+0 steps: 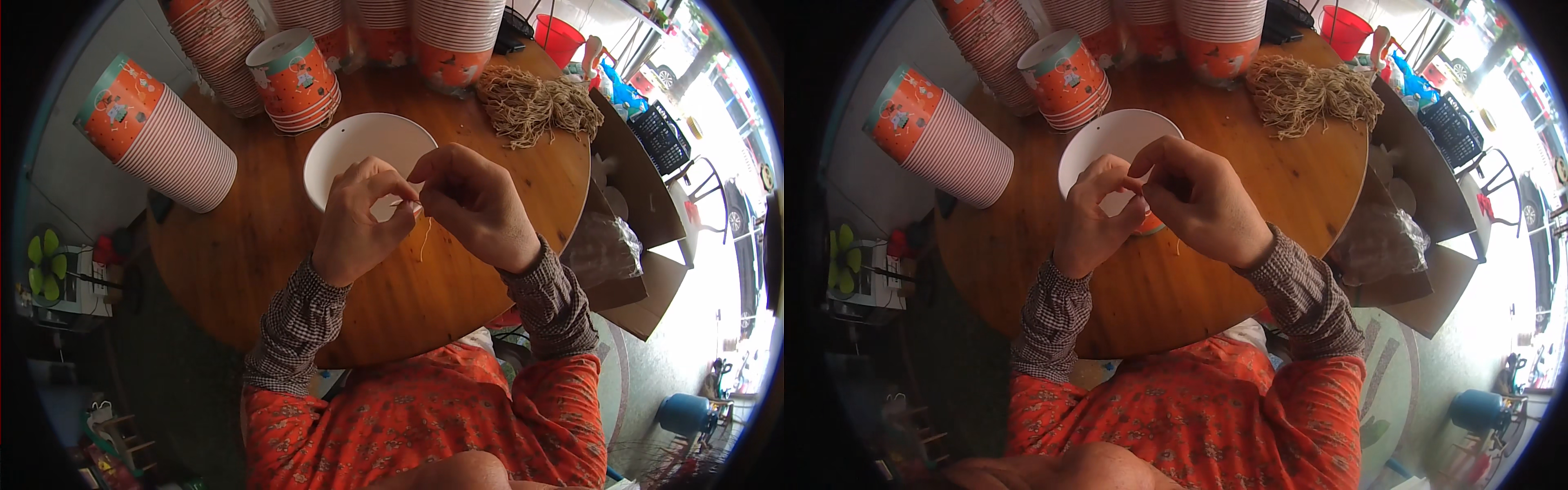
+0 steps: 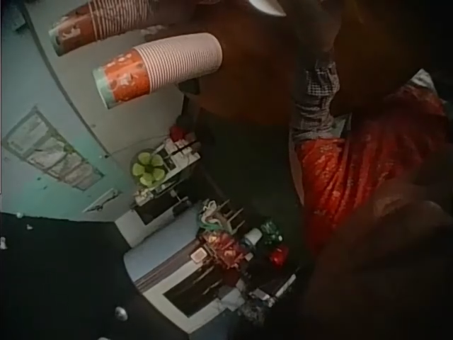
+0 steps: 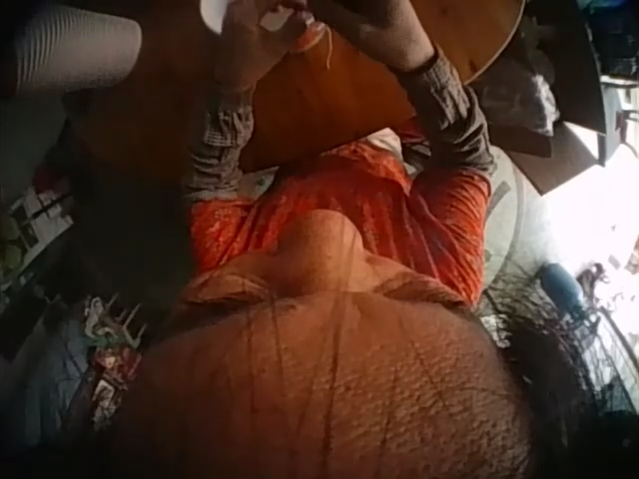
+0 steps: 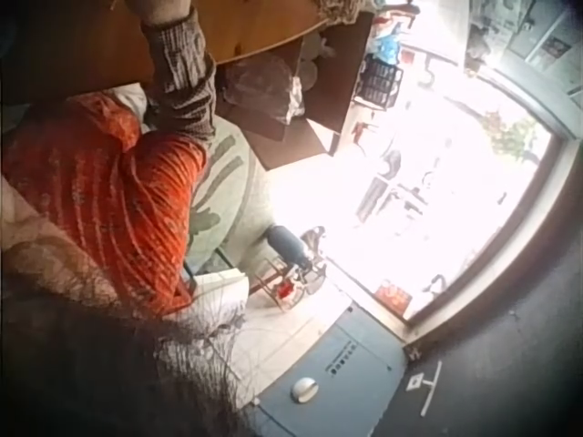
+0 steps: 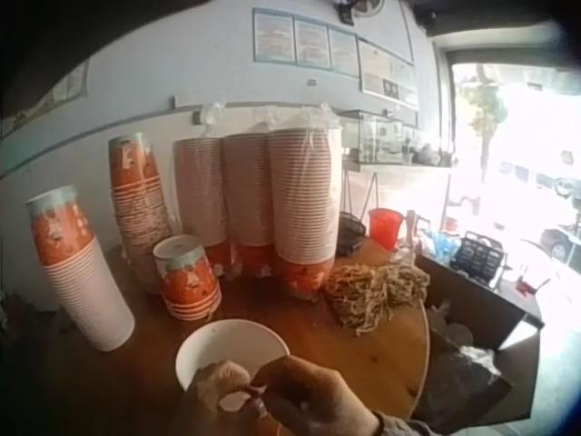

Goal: Thread and knot string handles through the pre-punched holes of decorative paper buckets.

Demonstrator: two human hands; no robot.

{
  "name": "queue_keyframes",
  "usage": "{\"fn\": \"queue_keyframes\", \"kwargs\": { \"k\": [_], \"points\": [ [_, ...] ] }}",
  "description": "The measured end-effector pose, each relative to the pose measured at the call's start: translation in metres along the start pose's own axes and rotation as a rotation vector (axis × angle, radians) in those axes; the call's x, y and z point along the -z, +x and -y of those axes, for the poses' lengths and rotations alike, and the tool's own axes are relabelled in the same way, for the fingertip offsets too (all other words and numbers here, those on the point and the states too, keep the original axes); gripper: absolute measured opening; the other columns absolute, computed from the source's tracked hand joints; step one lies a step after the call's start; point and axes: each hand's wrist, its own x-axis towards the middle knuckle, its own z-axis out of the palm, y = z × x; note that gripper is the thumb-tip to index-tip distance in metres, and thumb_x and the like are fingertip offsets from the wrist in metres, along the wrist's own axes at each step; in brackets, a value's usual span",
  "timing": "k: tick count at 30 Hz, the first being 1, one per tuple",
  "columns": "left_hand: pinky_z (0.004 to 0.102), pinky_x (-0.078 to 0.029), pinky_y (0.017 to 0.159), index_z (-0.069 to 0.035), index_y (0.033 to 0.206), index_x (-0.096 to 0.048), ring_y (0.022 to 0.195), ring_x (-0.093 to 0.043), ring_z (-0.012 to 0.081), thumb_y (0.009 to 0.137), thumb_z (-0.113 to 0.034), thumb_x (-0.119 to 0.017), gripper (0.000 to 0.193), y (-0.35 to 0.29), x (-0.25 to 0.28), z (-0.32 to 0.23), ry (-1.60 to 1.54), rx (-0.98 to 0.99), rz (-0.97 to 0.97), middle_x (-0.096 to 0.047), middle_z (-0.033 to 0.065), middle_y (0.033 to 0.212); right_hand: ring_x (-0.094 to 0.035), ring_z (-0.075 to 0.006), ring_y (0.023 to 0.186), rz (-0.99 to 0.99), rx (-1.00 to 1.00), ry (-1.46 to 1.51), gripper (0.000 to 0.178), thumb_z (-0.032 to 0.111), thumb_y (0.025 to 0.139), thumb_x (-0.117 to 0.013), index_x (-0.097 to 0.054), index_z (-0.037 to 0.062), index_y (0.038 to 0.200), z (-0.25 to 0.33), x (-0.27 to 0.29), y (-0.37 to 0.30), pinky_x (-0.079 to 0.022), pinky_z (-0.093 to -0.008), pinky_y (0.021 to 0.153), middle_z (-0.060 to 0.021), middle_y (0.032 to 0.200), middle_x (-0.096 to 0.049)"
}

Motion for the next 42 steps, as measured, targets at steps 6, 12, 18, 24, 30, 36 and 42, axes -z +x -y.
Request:
{"fn": "queue_keyframes", "kwargs": {
  "k": [6,12,18,24,30,36,42],
  "points": [
    [0.0352,-0.042,0.081,-0.009,0.075,-0.064,0.081,-0.058,0.0219,0.075,-0.011,-0.066,0.003,-0.002,0.001,0.009,0.118,0.088,0.105,-0.060,0.0033,0.081,-0.047,-0.0010,0.069,-0.030,0.012,0.032,0.014,-0.004,0.086,-0.054,-0.057,-0.0008,0.099,0.021,0.006,-0.003,-0.040,-0.0185,0.060,0.0029,0.076,-0.053],
    [0.0355,-0.042,0.080,-0.009,0.074,-0.062,0.080,-0.057,0.0218,0.073,-0.009,-0.067,0.005,-0.005,0.001,0.005,0.175,0.079,0.151,-0.060,0.0022,0.078,-0.054,-0.0029,0.070,-0.070,-0.024,0.125,0.013,-0.004,0.087,-0.056,-0.058,-0.0006,0.100,0.051,0.030,-0.004,-0.043,-0.0189,0.061,-0.0009,0.083,-0.061],
    [0.0356,-0.042,0.078,-0.009,0.074,-0.061,0.075,-0.057,0.0224,0.072,-0.007,-0.066,0.006,-0.010,-0.001,0.002,0.205,-0.008,0.180,-0.059,0.0028,0.076,-0.045,-0.0041,0.057,-0.138,-0.030,0.360,0.011,0.002,0.089,-0.058,-0.057,0.0043,0.100,0.055,0.048,-0.003,-0.033,-0.0174,0.049,-0.0022,0.076,-0.058],
    [0.0358,-0.042,0.077,-0.008,0.070,-0.056,0.072,-0.055,0.0234,0.071,-0.006,-0.064,0.008,-0.014,0.000,-0.010,0.307,-0.071,0.223,-0.056,0.0030,0.073,-0.043,-0.0051,0.061,-0.143,-0.019,0.538,0.012,0.003,0.091,-0.055,-0.055,0.0052,0.103,0.042,0.056,-0.002,-0.030,-0.0177,0.048,-0.0013,0.077,-0.054],
    [0.0412,-0.037,0.093,-0.010,0.079,-0.054,0.072,-0.056,0.0223,0.071,-0.005,-0.061,0.012,-0.028,-0.011,-0.007,0.312,-0.174,0.119,-0.053,0.0020,0.074,-0.040,-0.0049,0.059,-0.063,-0.097,0.591,0.012,0.012,0.095,-0.051,-0.055,0.0088,0.106,0.063,0.080,-0.005,-0.031,-0.0162,0.047,0.0013,0.078,-0.050],
    [0.0412,-0.031,0.099,-0.011,0.082,-0.056,0.074,-0.057,0.0182,0.069,-0.003,-0.061,0.015,-0.035,0.000,0.014,0.227,-0.200,0.180,-0.056,0.0009,0.077,-0.043,-0.0070,0.071,0.119,-0.008,0.672,0.024,0.012,0.097,-0.050,-0.045,0.0070,0.120,0.065,0.132,0.003,-0.038,-0.0185,0.044,-0.0024,0.095,-0.047],
    [0.0396,-0.030,0.096,-0.013,0.079,-0.061,0.072,-0.057,0.0161,0.069,-0.005,-0.067,0.013,-0.039,0.001,0.018,0.195,-0.316,0.150,-0.057,-0.0021,0.074,-0.047,-0.0062,0.077,-0.082,0.015,0.620,0.020,0.007,0.098,-0.048,-0.051,0.0071,0.117,0.045,0.155,0.013,-0.039,-0.0156,0.054,-0.0016,0.104,-0.053]
  ]
}}
